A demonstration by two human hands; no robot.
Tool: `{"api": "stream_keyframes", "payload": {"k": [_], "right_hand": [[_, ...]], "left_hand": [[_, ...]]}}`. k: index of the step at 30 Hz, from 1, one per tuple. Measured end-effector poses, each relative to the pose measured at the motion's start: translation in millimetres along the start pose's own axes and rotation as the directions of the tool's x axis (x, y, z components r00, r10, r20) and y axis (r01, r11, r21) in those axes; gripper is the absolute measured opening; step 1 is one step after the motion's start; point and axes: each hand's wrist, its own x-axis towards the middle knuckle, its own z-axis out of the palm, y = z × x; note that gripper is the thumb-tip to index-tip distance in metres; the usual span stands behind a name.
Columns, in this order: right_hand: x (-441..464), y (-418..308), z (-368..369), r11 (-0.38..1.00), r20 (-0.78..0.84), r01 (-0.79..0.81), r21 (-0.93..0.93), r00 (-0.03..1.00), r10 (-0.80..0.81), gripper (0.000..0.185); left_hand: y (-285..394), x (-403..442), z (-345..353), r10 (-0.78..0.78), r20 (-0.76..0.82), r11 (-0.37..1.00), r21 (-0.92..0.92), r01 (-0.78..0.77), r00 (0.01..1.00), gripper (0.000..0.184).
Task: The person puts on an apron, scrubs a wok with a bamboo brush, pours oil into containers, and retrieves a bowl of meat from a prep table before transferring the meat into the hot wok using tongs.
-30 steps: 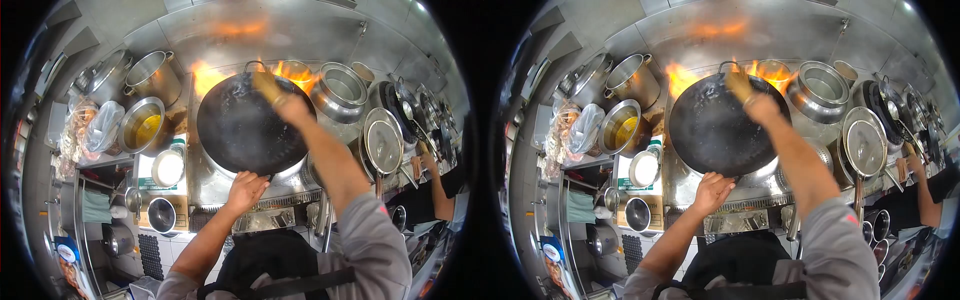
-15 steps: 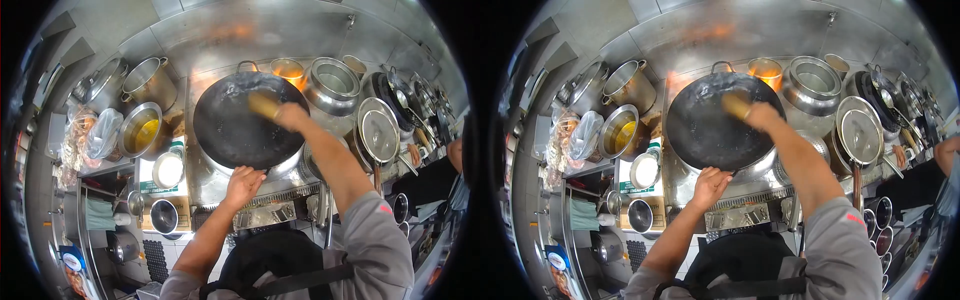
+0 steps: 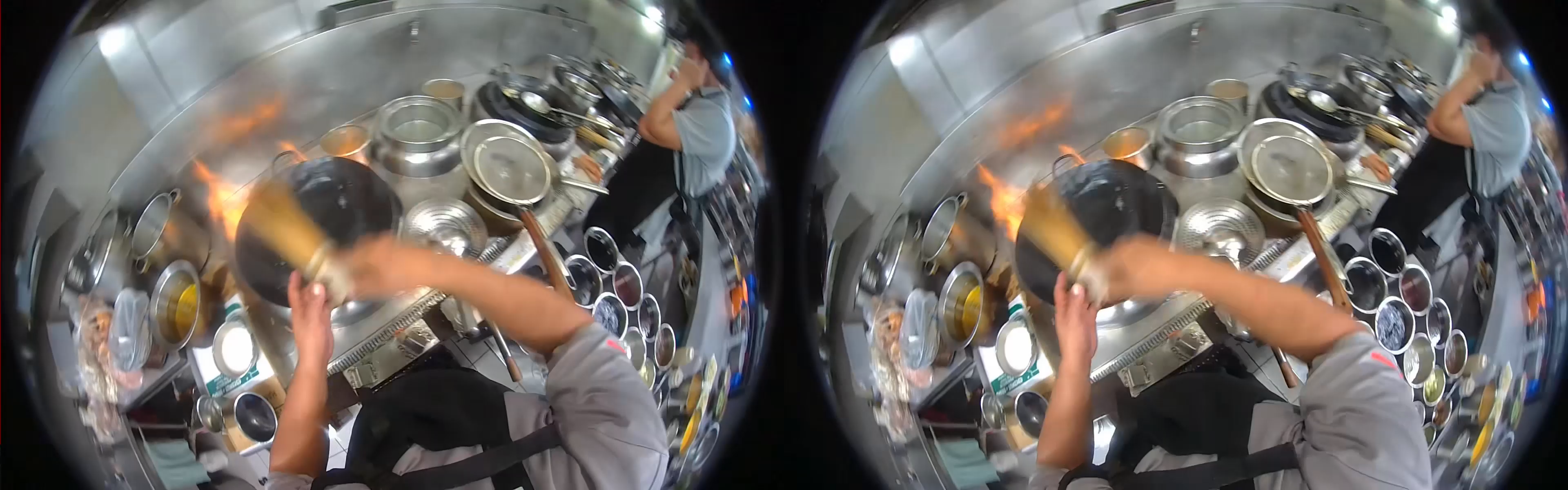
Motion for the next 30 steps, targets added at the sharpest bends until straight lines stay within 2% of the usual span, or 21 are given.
{"api": "stream_keyframes", "payload": {"k": [1, 3, 4, 5, 7, 8, 9, 10, 11, 12, 13, 14, 15, 17, 19, 21, 23, 25, 27, 28, 30], "right_hand": [[-25, -42, -11, 0.981, 0.261, -0.097, 0.168, 0.964, 0.051, 0.054], [-80, -58, -11, 0.991, 0.049, 0.01, 0.13, 0.999, -0.016, 0.048], [-104, -58, -27, 0.97, -0.03, -0.225, 0.093, 0.973, 0.228, 0.047], [-132, -53, -46, 0.89, -0.118, -0.449, 0.079, 0.882, 0.456, 0.046], [-193, -19, -80, 0.771, -0.484, -0.632, 0.081, 0.651, 0.585, 0.047], [-233, 6, -90, 0.634, -0.636, -0.741, -0.223, 0.603, 0.481, 0.048], [-267, 27, -98, 0.465, -0.662, -0.884, -0.051, 0.379, 0.647, 0.048], [-302, 53, -98, 0.407, -0.527, -0.848, 0.339, 0.187, 0.829, 0.045], [-314, 63, -92, 0.411, -0.529, -0.848, 0.335, 0.191, 0.827, 0.045], [-323, 68, -82, 0.249, -0.232, -0.655, 0.714, 0.115, 0.966, 0.046], [-328, 72, -71, -0.046, 0.11, -0.378, 0.924, 0.149, 0.983, 0.047], [-325, 77, -59, -0.178, 0.223, -0.175, 0.968, 0.29, 0.93, 0.047], [-320, 82, -47, -0.337, 0.297, 0.013, 0.941, 0.444, 0.845, 0.047], [-309, 103, -28, -0.177, 0.126, 0.06, 0.982, 0.485, 0.865, 0.018], [-286, 102, -25, -0.161, 0.09, 0.121, 0.98, 0.451, 0.888, 0.008], [-256, 59, -36, -0.163, 0.093, 0.135, 0.977, 0.418, 0.904, 0.011], [-230, 24, -31, 0.015, 0.002, -0.034, 0.999, 0.461, 0.888, 0.021], [-189, -16, -28, 0.023, 0.022, -0.081, 0.996, 0.517, 0.855, 0.023], [-148, -46, -32, -0.112, 0.124, -0.056, 0.992, 0.575, 0.808, 0.024], [-133, -44, -27, -0.197, 0.16, -0.02, 0.98, 0.667, 0.728, 0.024], [-92, -53, -18, -0.286, 0.237, -0.046, 0.957, 0.696, 0.678, 0.022]], "left_hand": [[3, -4, -5, 0.041, -0.081, 0.969, 0.248, -0.019, 0.996, 0.04], [19, -30, -19, -0.034, -0.168, 0.995, 0.086, 0.049, 0.985, 0.036], [21, -44, -33, -0.022, -0.21, 0.99, 0.128, 0.05, 0.978, 0.037], [21, -58, -55, -0.05, -0.197, 0.977, 0.194, 0.089, 0.979, 0.043], [16, -86, -103, -0.038, -0.189, 0.915, 0.389, 0.11, 0.981, 0.05], [7, -96, -127, 0.008, -0.187, 0.857, 0.507, 0.09, 0.982, 0.051], [-3, -102, -151, 0.003, -0.184, 0.862, 0.499, 0.091, 0.983, 0.051], [-12, -105, -176, -0.056, -0.172, 0.755, 0.637, 0.155, 0.983, 0.051], [-24, -106, -202, -0.11, -0.172, 0.622, 0.756, 0.203, 0.979, 0.053], [-43, -105, -230, -0.105, -0.177, 0.625, 0.754, 0.203, 0.979, 0.053], [-66, -102, -261, -0.05, -0.013, 0.204, 0.979, 0.023, 0.999, 0.055], [-83, -98, -282, -0.081, 0.149, -0.269, 0.949, -0.166, 0.986, 0.057], [-92, -89, -295, -0.077, 0.132, -0.273, 0.95, -0.149, 0.988, 0.057], [-101, -80, -313, -0.297, 0.098, -0.335, 0.921, -0.199, 0.95, 0.067], [-80, -81, -294, -0.392, 0.102, -0.17, 0.969, -0.181, 0.914, 0.065], [-57, -90, -248, -0.319, -0.024, -0.315, 0.946, -0.082, 0.947, 0.059], [-17, -104, -184, -0.168, 0.012, -0.282, 0.957, -0.06, 0.986, 0.053], [-15, -98, -168, 0.01, 0.067, 0.103, 0.992, -0.068, 0.998, 0.053], [16, -87, -109, -0.252, -0.122, 0.497, 0.835, 0.236, 0.96, 0.051], [16, -82, -101, -0.252, -0.129, 0.495, 0.835, 0.242, 0.959, 0.051], [15, -74, -91, -0.14, 0.129, 0.703, 0.711, 0.007, 0.982, 0.049]]}}
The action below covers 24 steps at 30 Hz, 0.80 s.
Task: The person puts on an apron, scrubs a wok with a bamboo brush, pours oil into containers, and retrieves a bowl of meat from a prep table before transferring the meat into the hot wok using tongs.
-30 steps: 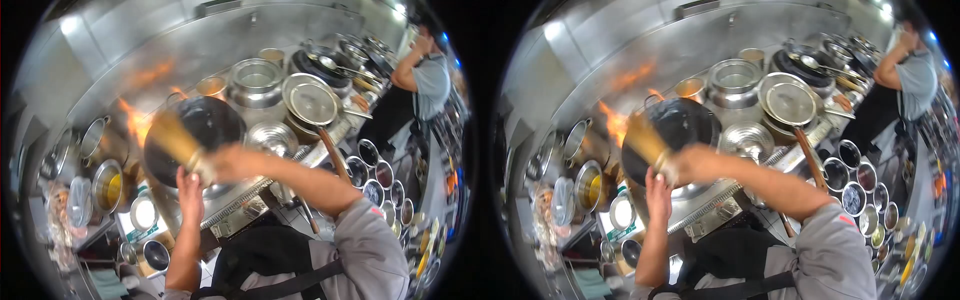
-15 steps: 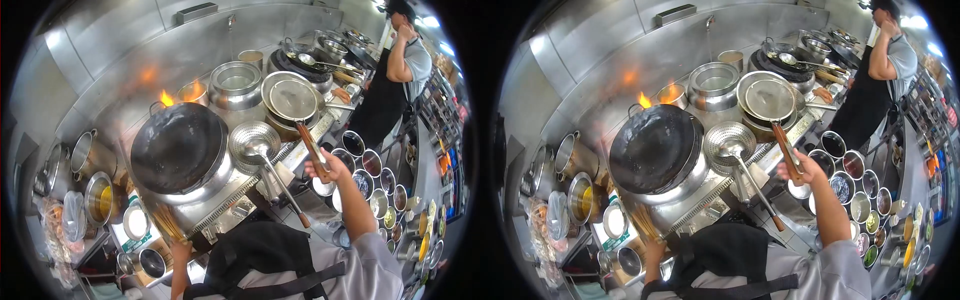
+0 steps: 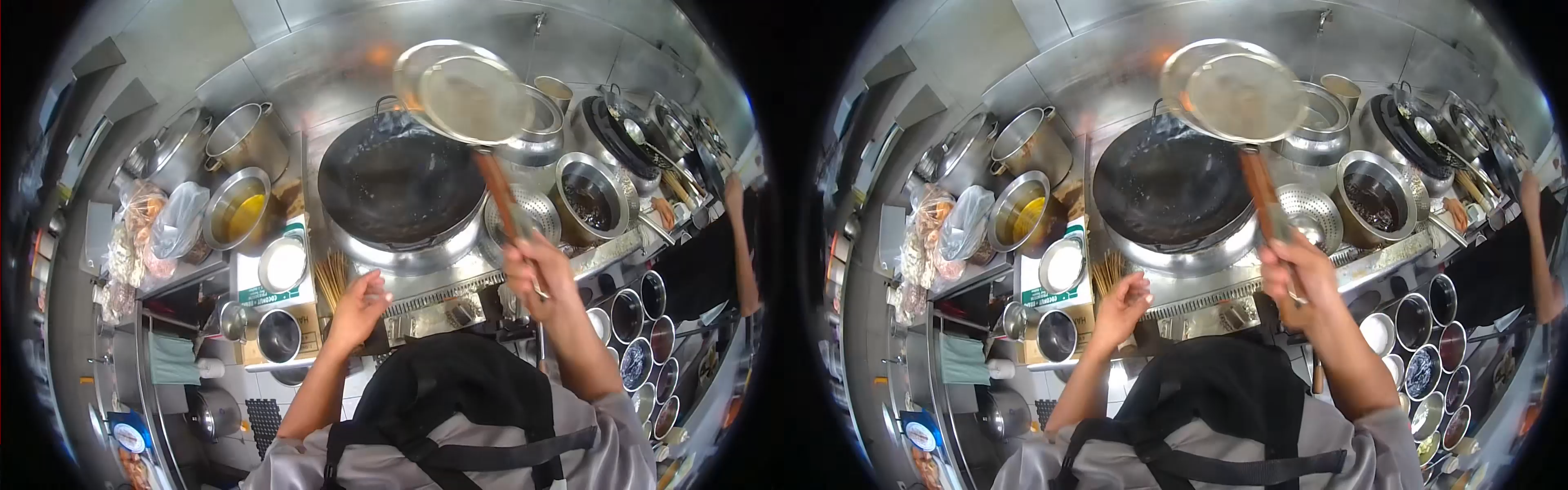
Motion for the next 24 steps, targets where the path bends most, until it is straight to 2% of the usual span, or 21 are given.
{"api": "stream_keyframes", "payload": {"k": [2, 3, 4, 5, 6, 7, 8, 9, 11, 12, 13, 14, 15, 16, 17, 18, 19, 20, 21, 23, 24], "right_hand": [[27, 20, 28, 0.991, 0.057, -0.119, 0.061, 0.992, 0.116, 0.013], [36, 33, 47, 0.981, 0.084, -0.176, 0.085, 0.982, 0.169, 0.009], [50, 48, 54, 0.945, 0.088, -0.283, 0.166, 0.958, 0.271, 0.007], [68, 64, 57, 0.891, 0.096, -0.383, 0.244, 0.924, 0.371, 0.007], [87, 82, 55, 0.821, 0.121, -0.455, 0.344, 0.889, 0.442, 0.009], [90, 101, 63, 0.808, 0.141, -0.483, 0.337, 0.875, 0.464, 0.009], [87, 118, 70, 0.89, 0.077, -0.422, 0.171, 0.906, 0.415, 0.011], [84, 132, 73, 0.941, 0.017, -0.338, 0.0, 0.941, 0.338, 0.012], [88, 150, 64, 0.931, 0.041, -0.336, -0.141, 0.938, 0.344, 0.016], [89, 155, 61, 0.92, 0.003, -0.366, -0.138, 0.929, 0.37, 0.02], [87, 156, 59, 0.912, 0.032, -0.406, -0.066, 0.912, 0.408, 0.023], [70, 145, 72, 0.925, -0.034, -0.375, -0.068, 0.927, 0.373, 0.03], [70, 151, 55, 0.915, 0.22, -0.403, 0.031, 0.896, 0.387, 0.038], [67, 154, 47, 0.906, 0.25, -0.423, 0.005, 0.878, 0.408, 0.045], [72, 162, 16, 0.879, 0.382, -0.469, -0.092, 0.798, 0.466, 0.052], [56, 158, 6, 0.907, 0.326, -0.387, -0.164, 0.847, 0.42, 0.052], [39, 153, -1, 0.917, 0.273, -0.316, -0.242, 0.885, 0.377, 0.053], [26, 155, -19, 0.931, 0.218, -0.22, -0.292, 0.932, 0.289, 0.051], [10, 156, -40, 0.928, 0.167, -0.131, -0.348, 0.966, 0.199, 0.049], [-30, 146, -60, 0.886, -0.076, -0.055, -0.46, 0.997, 0.023, 0.041], [-45, 150, -81, 0.874, -0.165, -0.038, -0.484, 0.985, -0.048, 0.038]], "left_hand": [[17, -3, -9, 0.04, -0.047, 0.997, 0.068, -0.037, 0.998, 0.048], [21, -12, -23, 0.082, -0.103, 0.986, 0.15, -0.066, 0.991, 0.047], [5, -20, -40, 0.062, -0.19, 0.989, 0.143, -0.034, 0.98, 0.045], [1, -30, -63, 0.056, -0.275, 0.929, 0.367, 0.051, 0.96, 0.048], [-28, -40, -86, 0.193, -0.389, 0.802, 0.592, 0.084, 0.901, 0.052], [-65, -48, -110, 0.348, -0.435, 0.622, 0.77, 0.143, 0.831, 0.057], [-88, -57, -126, 0.177, -0.592, 0.598, 0.699, 0.392, 0.786, 0.062], [-110, -66, -141, 0.017, -0.72, 0.533, 0.594, 0.602, 0.694, 0.067], [-167, -80, -170, -0.146, -0.715, 0.554, 0.514, 0.655, 0.684, 0.074], [-186, -83, -181, -0.192, -0.641, 0.703, 0.438, 0.56, 0.743, 0.093], [-194, -84, -178, -0.193, -0.684, 0.708, 0.398, 0.583, 0.703, 0.095], [-206, -81, -179, -0.175, -0.696, 0.745, 0.369, 0.556, 0.696, 0.096], [-215, -77, -181, -0.166, -0.714, 0.776, 0.331, 0.537, 0.68, 0.097], [-214, -73, -182, -0.34, -0.741, 0.853, 0.017, 0.522, 0.579, 0.094], [-239, -68, -197, -0.312, -0.705, 0.889, 0.02, 0.458, 0.637, 0.085], [-181, -69, -181, -0.458, -0.61, 0.885, -0.243, 0.397, 0.647, 0.075], [-212, -67, -199, -0.419, -0.544, 0.904, -0.328, 0.276, 0.727, 0.068], [-206, -67, -195, -0.48, -0.564, 0.855, -0.472, 0.214, 0.673, 0.061], [-187, -68, -193, -0.476, -0.543, 0.856, -0.466, 0.223, 0.692, 0.061], [-143, -83, -188, -0.376, -0.415, 0.736, -0.677, -0.005, 0.828, 0.06], [-128, -88, -183, -0.385, -0.409, 0.736, -0.677, 0.007, 0.827, 0.06]]}}
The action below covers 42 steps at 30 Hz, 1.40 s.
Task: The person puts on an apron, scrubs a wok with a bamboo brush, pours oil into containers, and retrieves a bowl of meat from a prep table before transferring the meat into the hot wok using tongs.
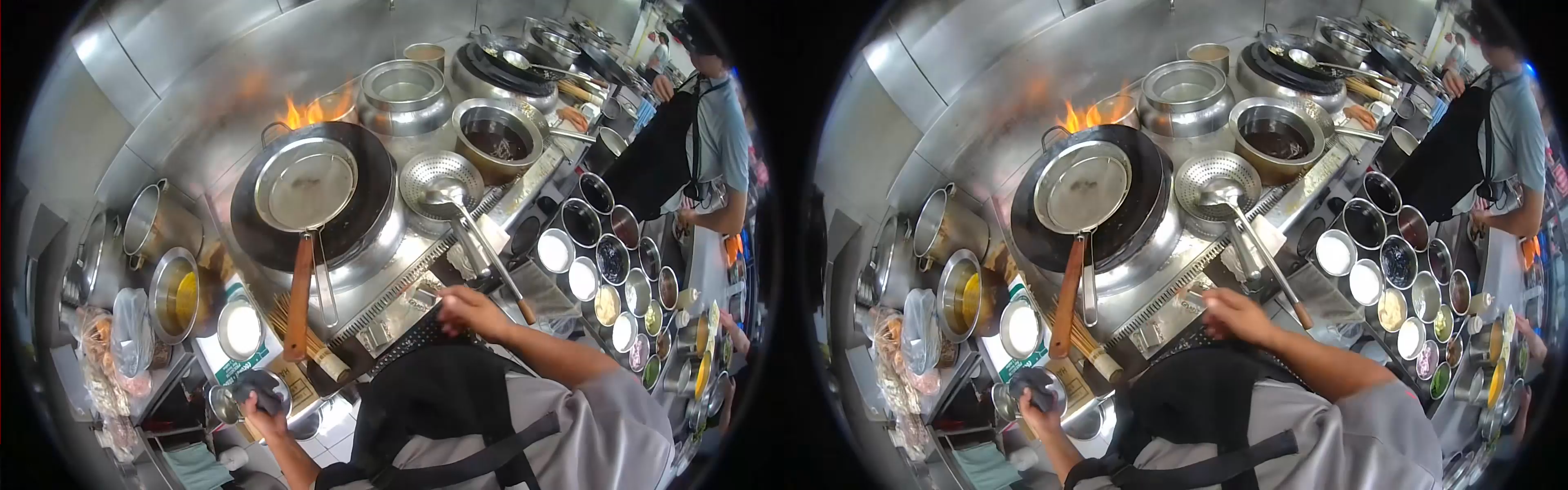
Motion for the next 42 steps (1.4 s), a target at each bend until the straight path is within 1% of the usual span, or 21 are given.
{"api": "stream_keyframes", "payload": {"k": [2, 3, 5, 8, 9, 11, 12, 14, 17, 19, 21, 23, 25, 26, 28, 30, 32, 35, 36, 40, 42], "right_hand": [[-22, 33, -35, 0.999, -0.225, -0.038, 0.003, 0.974, 0.038, 0.033], [-31, 44, -46, 0.996, -0.343, -0.083, 0.037, 0.935, 0.091, 0.031], [-49, 49, -56, 0.988, -0.401, -0.111, 0.109, 0.905, 0.146, 0.03], [-59, 52, -67, 0.98, -0.471, -0.091, 0.175, 0.867, 0.165, 0.028], [-59, 50, -71, 0.985, -0.468, -0.074, 0.158, 0.873, 0.14, 0.027], [-58, 29, -72, 0.988, -0.468, -0.011, 0.154, 0.88, 0.083, 0.026], [-58, 18, -78, 0.989, -0.45, 0.041, 0.139, 0.893, 0.026, 0.025], [-55, 6, -100, 0.988, -0.456, 0.098, 0.117, 0.889, -0.034, 0.024], [-44, -21, -148, 0.97, -0.49, 0.216, 0.112, 0.861, -0.135, 0.021], [-31, -55, -182, 0.963, -0.578, 0.232, 0.135, 0.808, -0.114, 0.021], [-2, -75, -236, 0.924, -0.569, 0.372, 0.082, 0.779, -0.263, 0.02], [35, -100, -287, 0.921, -0.649, 0.369, 0.127, 0.733, -0.204, 0.02], [82, -112, -344, 0.926, -0.695, 0.358, 0.123, 0.697, -0.177, 0.022], [103, -121, -362, 0.926, -0.685, 0.354, 0.133, 0.708, -0.172, 0.022], [138, -136, -388, 0.964, -0.768, 0.26, 0.047, 0.627, -0.131, 0.021], [162, -143, -408, 0.977, -0.746, 0.211, 0.04, 0.657, -0.112, 0.023], [180, -139, -420, 0.979, -0.726, 0.196, 0.052, 0.681, -0.098, 0.017], [202, -116, -449, 0.974, -0.645, 0.22, 0.047, 0.751, -0.139, 0.011], [202, -122, -443, 0.94, -0.647, 0.295, 0.173, 0.754, -0.118, 0.005], [218, -127, -457, 0.945, -0.644, 0.321, 0.066, 0.737, -0.205, 0.006], [227, -136, -466, 0.934, -0.634, 0.358, 0.006, 0.723, -0.273, 0.008]], "left_hand": [[12, -20, 24, -0.128, 0.389, 0.867, -0.403, 0.294, 0.912, 0.062], [12, -26, 43, -0.13, 0.385, 0.87, -0.398, 0.292, 0.914, 0.062], [2, -39, 92, -0.234, 0.601, 0.78, -0.354, 0.516, 0.765, 0.068], [-38, -54, 154, -0.203, 0.898, 0.55, -0.224, 0.805, 0.389, 0.074], [-53, -59, 170, -0.225, 0.937, 0.427, -0.153, 0.891, 0.268, 0.075], [-104, -55, 187, -0.372, 0.904, 0.395, -0.052, 0.917, 0.211, 0.07], [-106, -63, 210, -0.377, 0.904, 0.39, -0.04, 0.92, 0.199, 0.07], [-96, -80, 278, -0.582, 0.787, 0.402, 0.061, 0.913, 0.204, 0.067], [-92, -92, 355, -0.474, 0.868, 0.535, 0.149, 0.832, 0.15, 0.063], [-102, -89, 394, -0.535, 0.824, 0.573, 0.193, 0.796, 0.186, 0.055], [-126, -85, 442, -0.568, 0.766, 0.686, 0.239, 0.687, 0.302, 0.046], [-152, -77, 496, -0.59, 0.725, 0.723, 0.277, 0.633, 0.355, 0.042], [-174, -60, 549, -0.695, 0.608, 0.665, 0.343, 0.663, 0.383, 0.047], [-188, -50, 573, -0.677, 0.599, 0.703, 0.353, 0.618, 0.428, 0.049], [-214, -30, 618, -0.609, 0.596, 0.786, 0.367, 0.497, 0.524, 0.05], [-231, -23, 657, -0.558, 0.595, 0.829, 0.37, 0.419, 0.579, 0.048], [-248, -26, 685, -0.418, 0.533, 0.877, 0.448, 0.174, 0.736, 0.04], [-271, -21, 695, -0.463, 0.501, 0.785, 0.614, 0.076, 0.731, 0.036], [-263, -15, 692, -0.65, 0.475, 0.726, 0.619, 0.3, 0.593, 0.031], [-260, -20, 692, -0.62, 0.472, 0.738, 0.621, 0.264, 0.626, 0.032], [-269, -17, 686, -0.587, 0.493, 0.788, 0.529, 0.315, 0.642, 0.037]]}}
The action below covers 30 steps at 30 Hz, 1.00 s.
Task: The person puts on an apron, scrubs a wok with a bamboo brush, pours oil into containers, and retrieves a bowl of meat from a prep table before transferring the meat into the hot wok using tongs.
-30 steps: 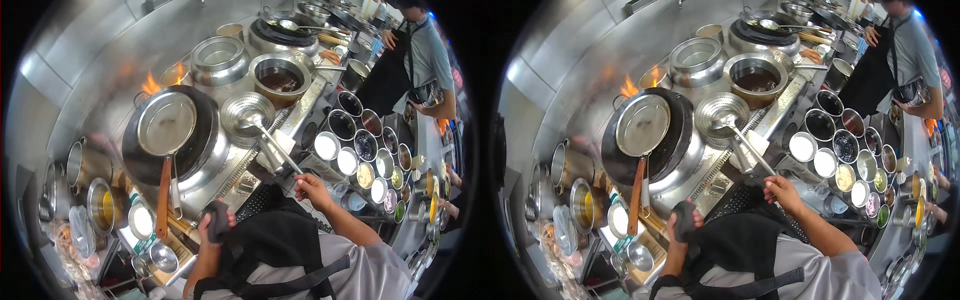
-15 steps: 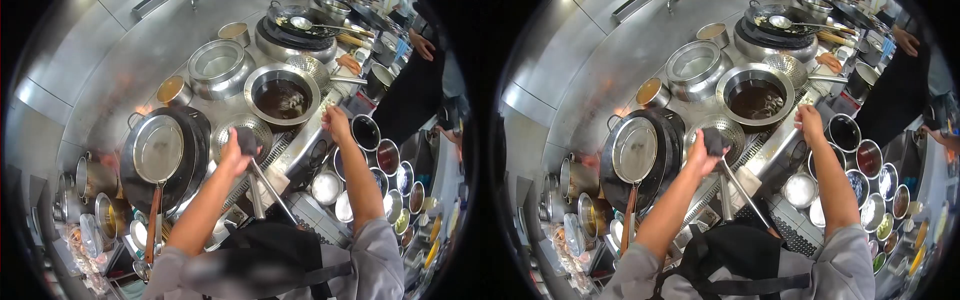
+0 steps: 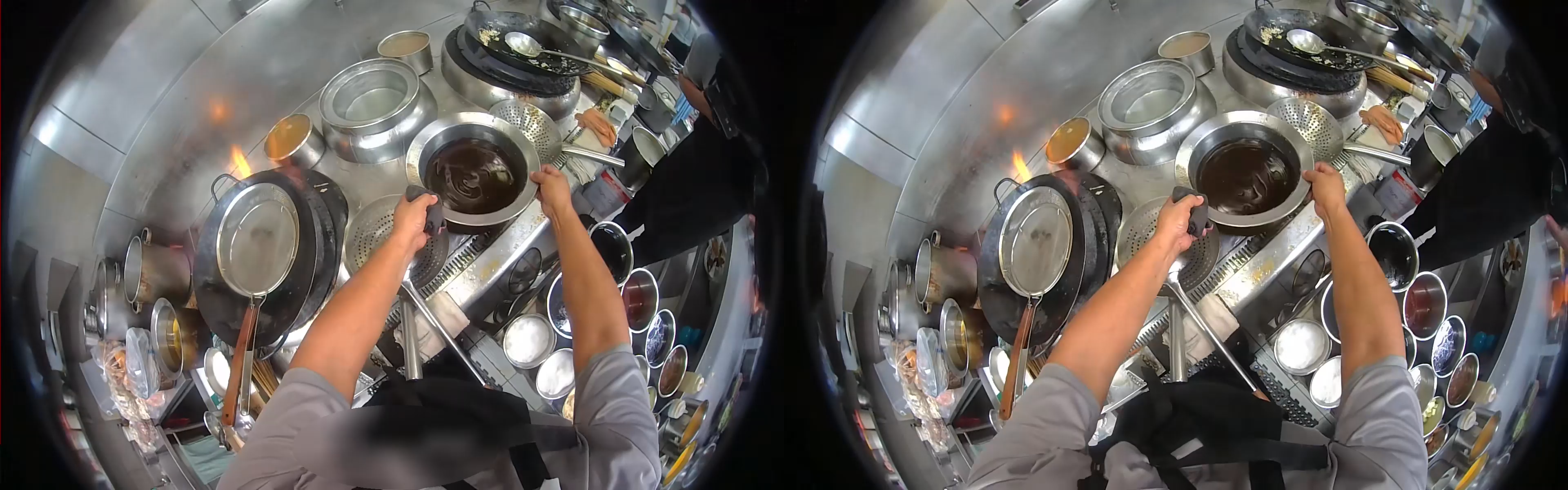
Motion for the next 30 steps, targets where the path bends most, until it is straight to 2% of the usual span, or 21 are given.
{"api": "stream_keyframes", "payload": {"k": [2, 4, 5, 7, 8, 9, 10, 11, 12, 15, 17, 19, 24, 27, 30], "right_hand": [[-1, -25, 12, 0.995, 0.0, 0.101, -0.014, 0.995, -0.101, 0.01], [-16, -64, 27, 0.993, 0.021, 0.119, -0.02, 0.993, -0.118, 0.008], [-18, -75, 34, 0.989, 0.053, 0.145, -0.022, 0.988, -0.144, 0.007], [1, -88, 31, 0.947, 0.101, 0.285, -0.148, 0.957, -0.272, 0.003], [-18, -114, 44, 0.967, 0.11, 0.205, -0.148, 0.976, -0.19, 0.009], [-26, -128, 56, 0.935, 0.099, 0.295, -0.197, 0.955, -0.28, 0.009], [-31, -142, 62, 0.887, 0.138, 0.345, -0.307, 0.938, -0.318, 0.007], [-43, -158, 78, 0.959, 0.222, 0.252, -0.129, 0.95, -0.22, 0.005], [-33, -164, 80, 0.954, 0.344, 0.271, -0.129, 0.914, -0.213, 0.009], [-35, -177, 117, 0.947, 0.395, 0.297, -0.122, 0.89, -0.228, 0.014], [-38, -180, 136, 0.975, 0.455, 0.214, -0.061, 0.876, -0.163, 0.011], [-56, -185, 168, 0.973, 0.418, 0.206, -0.1, 0.896, -0.147, 0.013], [-75, -187, 230, 0.967, 0.55, 0.214, -0.135, 0.829, -0.107, 0.01], [-93, -195, 261, 0.953, 0.539, 0.192, -0.235, 0.842, -0.037, 0.009], [-108, -201, 284, 0.933, 0.579, 0.241, -0.268, 0.814, -0.044, 0.009]], "left_hand": [[-6, -1, -1, 0.013, -0.002, 0.998, -0.054, -0.013, 1.0, 0.04], [-6, -18, 2, 0.014, 0.006, 0.979, -0.201, -0.013, 1.0, 0.039], [-5, -28, 5, 0.013, 0.002, 0.978, -0.209, -0.012, 1.0, 0.039], [5, -55, 9, 0.05, -0.019, 0.941, -0.333, -0.054, 0.999, 0.037], [12, -72, 13, 0.08, -0.023, 0.924, -0.372, -0.082, 0.997, 0.035], [11, -78, 11, 0.121, -0.009, 0.894, -0.433, -0.113, 0.993, 0.035], [22, -98, 12, 0.083, -0.028, 0.889, -0.45, -0.087, 0.996, 0.035], [23, -102, 6, 0.112, 0.003, 0.872, -0.48, -0.097, 0.994, 0.038], [32, -120, 7, 0.135, -0.041, 0.841, -0.524, -0.137, 0.99, 0.041], [47, -152, -3, 0.142, -0.119, 0.779, -0.599, -0.185, 0.983, 0.039], [51, -166, -18, 0.162, -0.144, 0.744, -0.633, -0.217, 0.976, 0.038], [56, -179, -30, 0.18, -0.157, 0.71, -0.663, -0.238, 0.971, 0.037], [55, -203, -70, 0.134, -0.209, 0.662, -0.708, -0.245, 0.969, 0.032], [58, -212, -86, 0.115, -0.242, 0.631, -0.732, -0.259, 0.963, 0.027], [59, -218, -100, 0.055, -0.22, 0.599, -0.773, -0.209, 0.974, 0.024]]}}
